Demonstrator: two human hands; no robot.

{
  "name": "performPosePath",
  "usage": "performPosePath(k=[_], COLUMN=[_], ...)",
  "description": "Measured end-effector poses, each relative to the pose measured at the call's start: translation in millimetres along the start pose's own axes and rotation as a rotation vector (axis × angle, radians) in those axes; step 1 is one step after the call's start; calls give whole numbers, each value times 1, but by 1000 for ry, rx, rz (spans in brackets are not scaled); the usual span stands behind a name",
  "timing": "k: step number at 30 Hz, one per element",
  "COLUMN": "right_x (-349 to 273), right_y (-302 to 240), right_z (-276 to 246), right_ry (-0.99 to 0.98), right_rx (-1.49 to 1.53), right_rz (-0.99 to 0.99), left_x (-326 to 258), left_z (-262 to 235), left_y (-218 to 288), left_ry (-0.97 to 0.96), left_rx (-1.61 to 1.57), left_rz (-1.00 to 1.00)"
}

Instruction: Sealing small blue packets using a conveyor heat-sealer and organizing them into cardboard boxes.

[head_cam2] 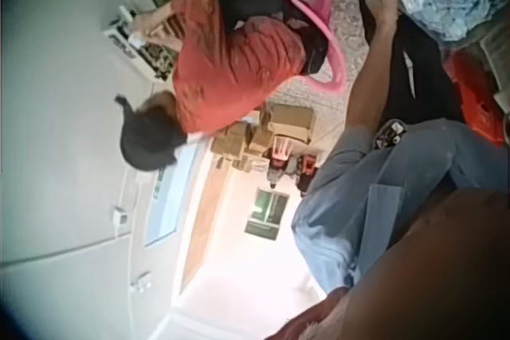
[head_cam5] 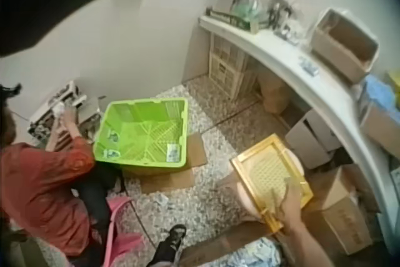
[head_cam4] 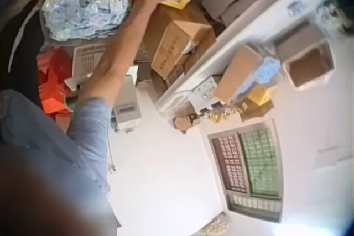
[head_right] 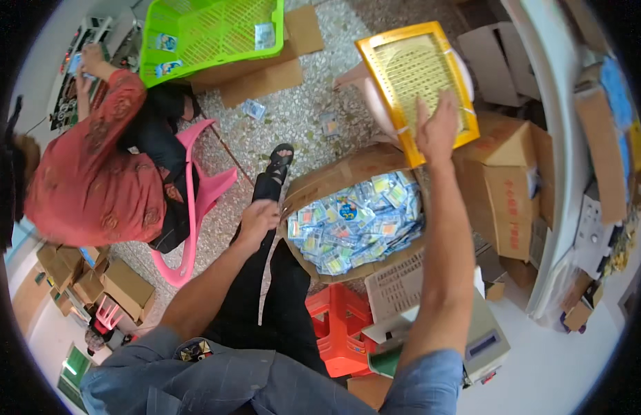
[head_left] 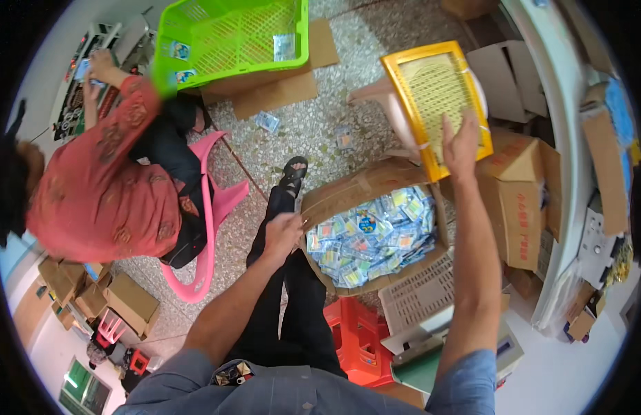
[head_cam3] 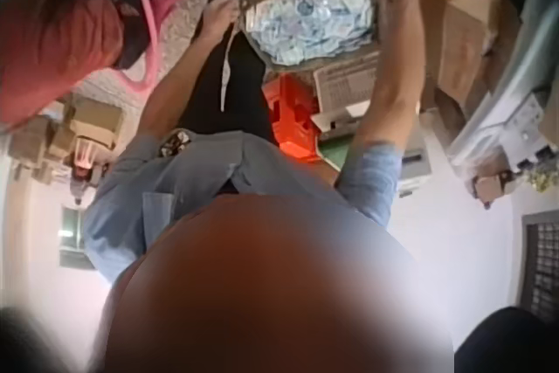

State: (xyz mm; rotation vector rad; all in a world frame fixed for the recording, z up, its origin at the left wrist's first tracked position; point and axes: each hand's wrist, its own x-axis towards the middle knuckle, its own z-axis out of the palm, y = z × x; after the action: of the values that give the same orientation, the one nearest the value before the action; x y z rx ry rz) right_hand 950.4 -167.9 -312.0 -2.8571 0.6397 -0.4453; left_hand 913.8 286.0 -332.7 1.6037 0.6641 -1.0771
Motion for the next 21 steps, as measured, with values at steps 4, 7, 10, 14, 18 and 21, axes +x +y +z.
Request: performPosePath(k=[4,7,10,14,18,21], right_x=[49,43,43,42,49,44], right_y=[38,67,70,67,61,68], right_z=[56,84,101,109,104,104], right_ry=[-21,-85,-64,-58,-68,-88], right_rx=[-163,-200,-112,-111,82,72], right_rz=[-69,-37,-11,-81,-61,-64], left_x=[150,226,296,366,401,409], left_z=[24,76,110,155,203,232], left_y=[3,21,28,26,14,1], left_ry=[16,89,256,150,170,416], left_rx=[474,871,961,1049,884,859], left_rz=[262,488,353,2,-243,-134])
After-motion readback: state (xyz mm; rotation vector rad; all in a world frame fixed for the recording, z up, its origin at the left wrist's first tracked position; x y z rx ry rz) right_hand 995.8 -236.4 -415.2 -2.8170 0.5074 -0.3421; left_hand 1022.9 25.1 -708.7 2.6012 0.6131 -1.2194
